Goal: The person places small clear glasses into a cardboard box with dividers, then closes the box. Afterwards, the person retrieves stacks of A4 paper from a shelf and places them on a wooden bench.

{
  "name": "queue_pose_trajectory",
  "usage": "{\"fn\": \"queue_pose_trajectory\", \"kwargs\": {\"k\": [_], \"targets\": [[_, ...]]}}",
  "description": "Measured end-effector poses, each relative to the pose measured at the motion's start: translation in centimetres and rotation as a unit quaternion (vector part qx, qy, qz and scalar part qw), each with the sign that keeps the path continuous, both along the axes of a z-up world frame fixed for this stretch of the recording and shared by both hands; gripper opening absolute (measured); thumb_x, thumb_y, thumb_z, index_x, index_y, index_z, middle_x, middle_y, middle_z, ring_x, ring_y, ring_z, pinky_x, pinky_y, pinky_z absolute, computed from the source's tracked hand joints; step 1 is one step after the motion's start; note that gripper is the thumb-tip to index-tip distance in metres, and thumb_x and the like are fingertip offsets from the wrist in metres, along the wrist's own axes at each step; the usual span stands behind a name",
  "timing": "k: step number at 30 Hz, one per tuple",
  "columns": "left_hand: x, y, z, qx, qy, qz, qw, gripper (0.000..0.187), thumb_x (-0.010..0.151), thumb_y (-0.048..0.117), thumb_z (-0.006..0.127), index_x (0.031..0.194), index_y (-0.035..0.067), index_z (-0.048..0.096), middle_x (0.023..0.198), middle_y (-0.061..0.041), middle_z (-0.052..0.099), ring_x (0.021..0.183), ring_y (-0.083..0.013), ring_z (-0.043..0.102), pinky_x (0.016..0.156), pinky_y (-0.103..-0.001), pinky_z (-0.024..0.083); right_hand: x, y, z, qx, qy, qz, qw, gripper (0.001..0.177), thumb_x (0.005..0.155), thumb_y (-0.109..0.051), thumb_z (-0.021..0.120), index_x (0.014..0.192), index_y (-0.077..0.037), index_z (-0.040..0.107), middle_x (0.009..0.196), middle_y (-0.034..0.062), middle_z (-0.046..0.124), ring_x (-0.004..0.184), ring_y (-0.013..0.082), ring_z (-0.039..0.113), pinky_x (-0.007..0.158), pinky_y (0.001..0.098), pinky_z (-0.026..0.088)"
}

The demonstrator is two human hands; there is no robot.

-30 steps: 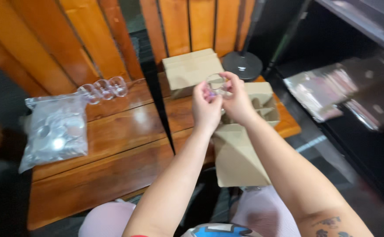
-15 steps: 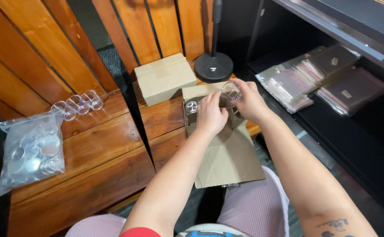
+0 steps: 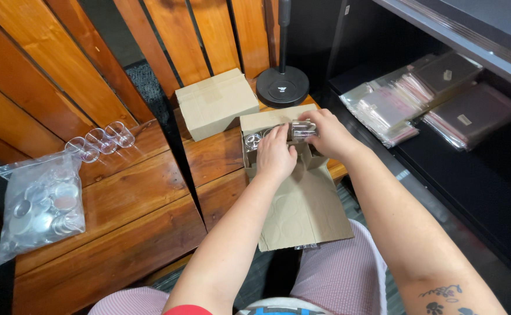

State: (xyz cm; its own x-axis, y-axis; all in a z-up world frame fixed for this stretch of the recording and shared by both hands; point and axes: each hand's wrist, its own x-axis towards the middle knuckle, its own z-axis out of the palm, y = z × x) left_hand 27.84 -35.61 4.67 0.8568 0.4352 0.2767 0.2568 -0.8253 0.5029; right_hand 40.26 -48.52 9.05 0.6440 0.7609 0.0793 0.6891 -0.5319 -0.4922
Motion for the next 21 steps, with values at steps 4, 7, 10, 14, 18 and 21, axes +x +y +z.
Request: {"fn": "queue_pose_trajectory", "kwargs": {"k": [4, 7, 10, 14, 18, 21], "targets": [[-0.3, 0.4, -0.2, -0.008, -0.002, -0.004, 1.000, 0.065, 0.088, 0.020, 0.066, 0.150, 0.007, 0.051, 0.143, -0.010, 0.057, 0.136, -0.0284, 0.055, 0.117, -0.046, 0.038, -1.0, 0.8, 1.7, -0.041, -0.003, 0.006, 0.999, 0.050, 0.092, -0.011, 0.075, 0.139, -0.024, 0.060, 0.143, 0.0151, 0.052, 0.139, 0.0397, 0.051, 0.110, 0.0495, 0.050], [-0.1, 0.6, -0.7, 0.003, -0.003, 0.006, 1.000, 0.063, 0.087, 0.024, 0.068, 0.146, 0.006, 0.055, 0.140, -0.009, 0.059, 0.133, -0.0273, 0.058, 0.116, -0.044, 0.040, -1.0, 1.6, 2.0, -0.069, -0.030, 0.025, 0.997, 0.048, 0.092, -0.007, 0.073, 0.137, -0.024, 0.064, 0.143, 0.0137, 0.053, 0.144, 0.0378, 0.046, 0.113, 0.0485, 0.048], [-0.1, 0.7, -0.6, -0.012, -0.015, 0.015, 1.000, 0.065, 0.087, 0.025, 0.070, 0.147, 0.006, 0.054, 0.140, -0.009, 0.059, 0.133, -0.0282, 0.058, 0.116, -0.044, 0.041, -0.6, 2.1, 2.1, -0.064, -0.049, 0.004, 0.997, 0.048, 0.087, -0.013, 0.079, 0.132, -0.022, 0.063, 0.134, 0.0067, 0.063, 0.143, 0.0268, 0.049, 0.110, 0.0422, 0.050], [0.5, 0.9, -1.9, -0.004, -0.032, 0.015, 0.999, 0.054, 0.093, 0.027, 0.065, 0.142, 0.006, 0.059, 0.138, -0.009, 0.060, 0.130, -0.0278, 0.060, 0.114, -0.043, 0.042, -0.6, 2.5, 2.0, -0.063, -0.069, 0.011, 0.996, 0.054, 0.083, -0.010, 0.083, 0.133, -0.022, 0.065, 0.137, 0.0092, 0.064, 0.138, 0.0303, 0.054, 0.109, 0.0436, 0.052], [0.8, 0.9, -2.6, 0.011, -0.055, 0.014, 0.998, 0.043, 0.098, 0.020, 0.055, 0.135, 0.002, 0.066, 0.135, -0.010, 0.061, 0.124, -0.0303, 0.063, 0.110, -0.042, 0.044, -1.3, 2.5, 2.0, -0.039, -0.090, 0.026, 0.995, 0.055, 0.084, -0.007, 0.080, 0.135, -0.022, 0.068, 0.144, 0.0116, 0.060, 0.137, 0.0348, 0.055, 0.108, 0.0467, 0.053], [0.4, 0.6, -2.1, 0.002, -0.040, 0.016, 0.999, 0.043, 0.098, 0.020, 0.054, 0.134, 0.001, 0.065, 0.136, -0.011, 0.059, 0.125, -0.0315, 0.062, 0.111, -0.043, 0.043, -0.6, 2.5, 1.1, -0.040, -0.051, -0.033, 0.997, 0.069, 0.082, -0.015, 0.082, 0.144, -0.034, 0.057, 0.141, 0.0094, 0.058, 0.131, 0.0314, 0.060, 0.105, 0.0453, 0.055]]}}
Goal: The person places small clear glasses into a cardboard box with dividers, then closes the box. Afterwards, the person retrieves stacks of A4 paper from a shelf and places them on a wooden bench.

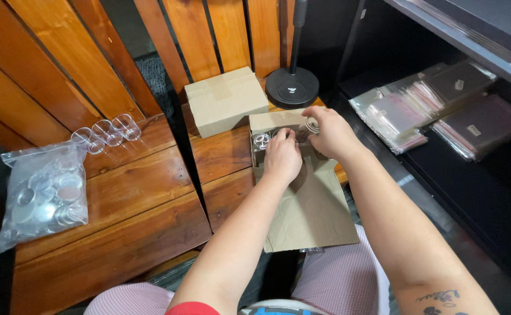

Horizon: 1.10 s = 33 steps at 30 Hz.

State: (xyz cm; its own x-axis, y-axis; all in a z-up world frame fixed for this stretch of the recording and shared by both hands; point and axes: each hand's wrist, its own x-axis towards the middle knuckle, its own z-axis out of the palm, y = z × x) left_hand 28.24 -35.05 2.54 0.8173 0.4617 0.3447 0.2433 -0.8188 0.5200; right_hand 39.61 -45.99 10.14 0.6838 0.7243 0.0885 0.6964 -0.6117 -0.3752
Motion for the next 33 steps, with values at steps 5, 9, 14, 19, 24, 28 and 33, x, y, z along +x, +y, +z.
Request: {"fn": "queue_pose_trajectory", "kwargs": {"k": [5, 9, 14, 19, 24, 28, 33], "targets": [[0.1, -0.2, 0.1, -0.004, 0.011, -0.003, 1.000, 0.045, 0.098, 0.019, 0.052, 0.136, -0.002, 0.063, 0.139, -0.013, 0.056, 0.127, -0.0342, 0.060, 0.114, -0.045, 0.042, 0.1, 0.3, -0.9, 0.006, -0.013, 0.006, 1.000, 0.058, 0.081, -0.014, 0.083, 0.134, -0.029, 0.063, 0.134, 0.0121, 0.063, 0.126, 0.0347, 0.064, 0.102, 0.0455, 0.055], [-0.4, -0.5, 1.0, -0.009, 0.027, -0.004, 1.000, 0.046, 0.099, 0.018, 0.052, 0.138, -0.003, 0.061, 0.143, -0.015, 0.054, 0.130, -0.0368, 0.058, 0.118, -0.046, 0.039, 0.0, 0.7, -2.7, 0.035, -0.009, 0.030, 0.999, 0.051, 0.080, -0.011, 0.079, 0.128, -0.025, 0.064, 0.129, 0.0099, 0.066, 0.124, 0.0331, 0.065, 0.101, 0.0449, 0.056], [-0.7, -0.7, 1.4, -0.011, 0.042, -0.001, 0.999, 0.047, 0.100, 0.021, 0.051, 0.140, -0.002, 0.060, 0.145, -0.014, 0.053, 0.133, -0.0359, 0.056, 0.121, -0.045, 0.036, -0.5, 1.0, -2.4, 0.011, -0.018, 0.032, 0.999, 0.042, 0.080, -0.010, 0.079, 0.118, -0.021, 0.066, 0.116, 0.0064, 0.070, 0.116, 0.0303, 0.068, 0.095, 0.0433, 0.058], [-0.5, -0.6, 1.1, -0.020, 0.040, 0.003, 0.999, 0.049, 0.098, 0.022, 0.053, 0.141, -0.002, 0.059, 0.147, -0.013, 0.051, 0.136, -0.0341, 0.054, 0.124, -0.044, 0.034, -0.4, 0.9, -1.9, -0.026, -0.019, 0.025, 0.999, 0.030, 0.079, -0.015, 0.082, 0.104, -0.020, 0.067, 0.108, 0.0059, 0.072, 0.110, 0.0307, 0.071, 0.090, 0.0431, 0.059], [-0.1, -0.5, 0.4, -0.018, 0.030, 0.006, 0.999, 0.050, 0.097, 0.022, 0.054, 0.141, -0.002, 0.059, 0.146, -0.013, 0.052, 0.136, -0.0335, 0.054, 0.124, -0.044, 0.034, -0.5, 1.2, -2.7, 0.007, -0.012, 0.067, 0.998, 0.022, 0.081, -0.014, 0.081, 0.102, -0.013, 0.075, 0.128, 0.0098, 0.071, 0.115, 0.0372, 0.070, 0.095, 0.0476, 0.059], [-0.2, -0.8, 0.6, -0.014, 0.027, 0.010, 0.999, 0.049, 0.097, 0.021, 0.054, 0.140, -0.002, 0.059, 0.146, -0.014, 0.053, 0.136, -0.0336, 0.054, 0.125, -0.044, 0.034, -0.6, 0.8, -3.9, -0.005, -0.039, 0.064, 0.997, 0.023, 0.084, -0.014, 0.078, 0.107, -0.015, 0.076, 0.131, 0.0035, 0.068, 0.116, 0.0309, 0.070, 0.096, 0.0434, 0.059], [-0.2, -0.7, 0.7, -0.008, 0.018, 0.014, 1.000, 0.046, 0.096, 0.022, 0.056, 0.135, -0.003, 0.063, 0.139, -0.013, 0.056, 0.130, -0.0356, 0.058, 0.123, -0.046, 0.038, -0.5, 0.9, -6.3, 0.036, -0.081, 0.036, 0.995, 0.024, 0.084, -0.021, 0.079, 0.107, -0.021, 0.075, 0.127, -0.0027, 0.068, 0.120, 0.0263, 0.067, 0.099, 0.0415, 0.059]]}}
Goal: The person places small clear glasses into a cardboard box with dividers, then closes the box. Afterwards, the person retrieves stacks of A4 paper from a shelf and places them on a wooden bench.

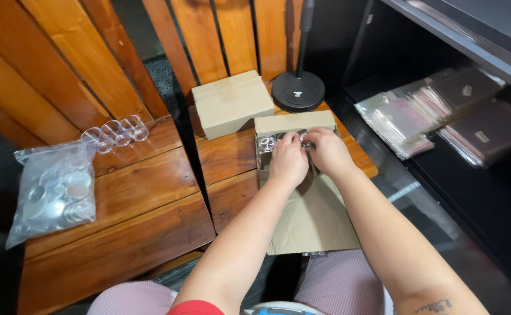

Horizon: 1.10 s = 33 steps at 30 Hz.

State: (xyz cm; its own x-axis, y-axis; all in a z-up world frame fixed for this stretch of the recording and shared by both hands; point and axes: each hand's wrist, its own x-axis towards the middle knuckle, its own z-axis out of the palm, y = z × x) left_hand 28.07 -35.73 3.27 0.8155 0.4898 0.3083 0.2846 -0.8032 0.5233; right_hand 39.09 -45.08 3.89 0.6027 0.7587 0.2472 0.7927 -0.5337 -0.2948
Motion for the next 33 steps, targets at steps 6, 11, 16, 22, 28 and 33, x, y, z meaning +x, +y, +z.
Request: {"fn": "queue_pose_trajectory", "kwargs": {"k": [6, 11, 16, 22, 28, 33], "targets": [[0.9, 1.1, -1.5, 0.037, -0.062, -0.018, 0.997, 0.036, 0.087, 0.025, 0.066, 0.114, 0.002, 0.073, 0.116, -0.011, 0.067, 0.103, -0.0400, 0.069, 0.099, -0.051, 0.056, 0.7, -0.2, -0.6, 0.035, -0.024, 0.031, 0.999, 0.025, 0.082, -0.018, 0.079, 0.108, -0.019, 0.078, 0.125, 0.0048, 0.072, 0.120, 0.0307, 0.068, 0.099, 0.0426, 0.058], [-0.3, 2.6, -0.7, -0.024, -0.060, 0.006, 0.998, 0.043, 0.092, 0.035, 0.065, 0.121, 0.005, 0.073, 0.128, -0.009, 0.068, 0.117, -0.0373, 0.067, 0.110, -0.050, 0.050, 1.4, 0.2, 0.3, 0.047, -0.047, 0.018, 0.998, 0.021, 0.083, -0.024, 0.080, 0.103, -0.022, 0.081, 0.118, 0.0002, 0.075, 0.112, 0.0300, 0.071, 0.095, 0.0427, 0.059], [-3.3, 8.8, -1.5, -0.006, -0.158, 0.078, 0.984, 0.031, 0.090, 0.039, 0.069, 0.110, 0.017, 0.079, 0.115, 0.001, 0.073, 0.108, -0.0292, 0.071, 0.103, -0.041, 0.053, -0.8, 4.5, 2.6, 0.152, -0.077, 0.021, 0.985, 0.012, 0.089, -0.030, 0.082, 0.101, -0.027, 0.081, 0.110, -0.0040, 0.073, 0.103, 0.0205, 0.069, 0.087, 0.0297, 0.059], [-10.3, 23.7, -4.7, -0.015, -0.272, 0.181, 0.945, 0.015, 0.080, 0.023, 0.078, 0.094, 0.017, 0.081, 0.098, 0.000, 0.071, 0.099, -0.0260, 0.070, 0.092, -0.034, 0.054, -8.3, 16.2, 4.5, 0.246, 0.091, 0.099, 0.960, 0.012, 0.088, -0.020, 0.083, 0.099, -0.023, 0.083, 0.092, 0.0049, 0.074, 0.085, 0.0250, 0.072, 0.074, 0.0355, 0.060], [-18.0, 35.0, -8.2, -0.030, -0.272, 0.368, 0.889, 0.021, 0.079, 0.021, 0.080, 0.099, 0.014, 0.081, 0.101, -0.010, 0.071, 0.102, -0.0329, 0.069, 0.094, -0.039, 0.055, -13.7, 30.9, -1.7, 0.236, 0.273, 0.161, 0.919, 0.018, 0.086, -0.018, 0.084, 0.102, -0.012, 0.081, 0.089, 0.0101, 0.075, 0.084, 0.0203, 0.071, 0.080, 0.0355, 0.058], [-19.8, 40.4, -10.0, -0.036, -0.242, 0.437, 0.865, 0.033, 0.079, 0.023, 0.076, 0.110, 0.016, 0.080, 0.105, -0.011, 0.073, 0.107, -0.0300, 0.072, 0.096, -0.038, 0.057, -16.6, 41.4, -6.2, 0.150, 0.244, 0.096, 0.953, 0.027, 0.080, -0.031, 0.083, 0.106, -0.037, 0.079, 0.091, -0.0125, 0.077, 0.089, 0.0052, 0.074, 0.082, 0.0260, 0.059]]}}
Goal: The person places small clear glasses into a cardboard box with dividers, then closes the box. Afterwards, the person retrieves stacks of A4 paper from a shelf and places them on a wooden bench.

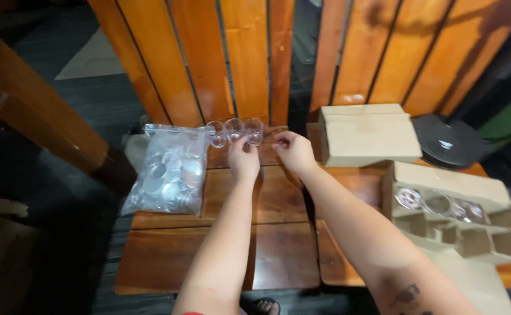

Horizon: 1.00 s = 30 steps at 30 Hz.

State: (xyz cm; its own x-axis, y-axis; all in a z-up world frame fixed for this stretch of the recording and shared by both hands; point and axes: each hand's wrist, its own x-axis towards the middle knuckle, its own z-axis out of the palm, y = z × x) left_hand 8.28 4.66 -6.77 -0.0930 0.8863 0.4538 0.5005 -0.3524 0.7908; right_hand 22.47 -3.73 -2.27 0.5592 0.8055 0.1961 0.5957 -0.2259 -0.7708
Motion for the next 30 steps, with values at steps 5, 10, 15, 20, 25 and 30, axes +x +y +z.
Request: {"fn": "queue_pose_trajectory", "kwargs": {"k": [5, 10, 15, 20, 25, 30], "targets": [[0.9, -0.2, 0.9, -0.028, -0.047, -0.016, 0.998, 0.038, 0.084, 0.011, 0.065, 0.120, 0.005, 0.077, 0.107, -0.025, 0.074, 0.108, -0.0407, 0.071, 0.097, -0.047, 0.056, -3.7, 3.3, 2.6, -0.057, 0.050, 0.034, 0.997, 0.074, 0.082, -0.029, 0.084, 0.149, -0.023, 0.052, 0.134, 0.0065, 0.068, 0.126, 0.0214, 0.065, 0.107, 0.0391, 0.053], [1.0, -1.9, 1.6, -0.126, -0.056, -0.066, 0.988, 0.052, 0.090, 0.012, 0.056, 0.141, 0.018, 0.066, 0.130, -0.018, 0.070, 0.124, -0.0349, 0.066, 0.112, -0.043, 0.051, -6.1, 2.9, 3.2, 0.084, 0.220, 0.128, 0.963, 0.083, 0.083, -0.002, 0.075, 0.157, 0.000, 0.037, 0.148, 0.0283, 0.056, 0.140, 0.0405, 0.052, 0.120, 0.0493, 0.042], [1.7, -4.7, 2.5, -0.045, -0.098, -0.054, 0.993, 0.055, 0.084, 0.006, 0.058, 0.137, 0.015, 0.068, 0.126, -0.016, 0.071, 0.120, -0.0336, 0.067, 0.108, -0.042, 0.054, -6.0, 1.3, 4.1, -0.003, 0.144, 0.003, 0.990, 0.067, 0.084, -0.043, 0.086, 0.143, -0.024, 0.059, 0.129, 0.0050, 0.073, 0.123, 0.0222, 0.067, 0.105, 0.0404, 0.056], [3.7, -9.2, 4.1, 0.069, -0.098, -0.075, 0.990, 0.058, 0.080, 0.000, 0.058, 0.136, 0.012, 0.069, 0.125, -0.016, 0.072, 0.118, -0.0349, 0.068, 0.105, -0.044, 0.054, -4.2, -3.4, 5.5, 0.125, 0.212, -0.019, 0.969, 0.065, 0.085, -0.027, 0.087, 0.141, -0.011, 0.057, 0.129, 0.0200, 0.070, 0.121, 0.0311, 0.068, 0.102, 0.0424, 0.058], [6.7, -19.1, 8.0, 0.051, -0.117, -0.177, 0.976, 0.071, 0.074, -0.005, 0.060, 0.142, 0.013, 0.063, 0.129, -0.016, 0.067, 0.124, -0.0346, 0.065, 0.108, -0.044, 0.051, 1.3, -13.5, 6.9, 0.187, 0.235, -0.024, 0.954, 0.058, 0.090, -0.021, 0.084, 0.139, -0.017, 0.053, 0.111, 0.0170, 0.074, 0.104, 0.0301, 0.075, 0.083, 0.0392, 0.065], [12.7, -29.4, 9.2, 0.050, -0.115, -0.311, 0.942, 0.069, 0.070, 0.002, 0.068, 0.139, 0.008, 0.064, 0.132, -0.012, 0.063, 0.128, -0.0304, 0.063, 0.109, -0.039, 0.050, 6.8, -26.5, 9.6, 0.228, 0.073, -0.098, 0.966, 0.065, 0.088, -0.016, 0.088, 0.140, -0.002, 0.052, 0.121, 0.0250, 0.066, 0.110, 0.0392, 0.069, 0.087, 0.0487, 0.061]]}}
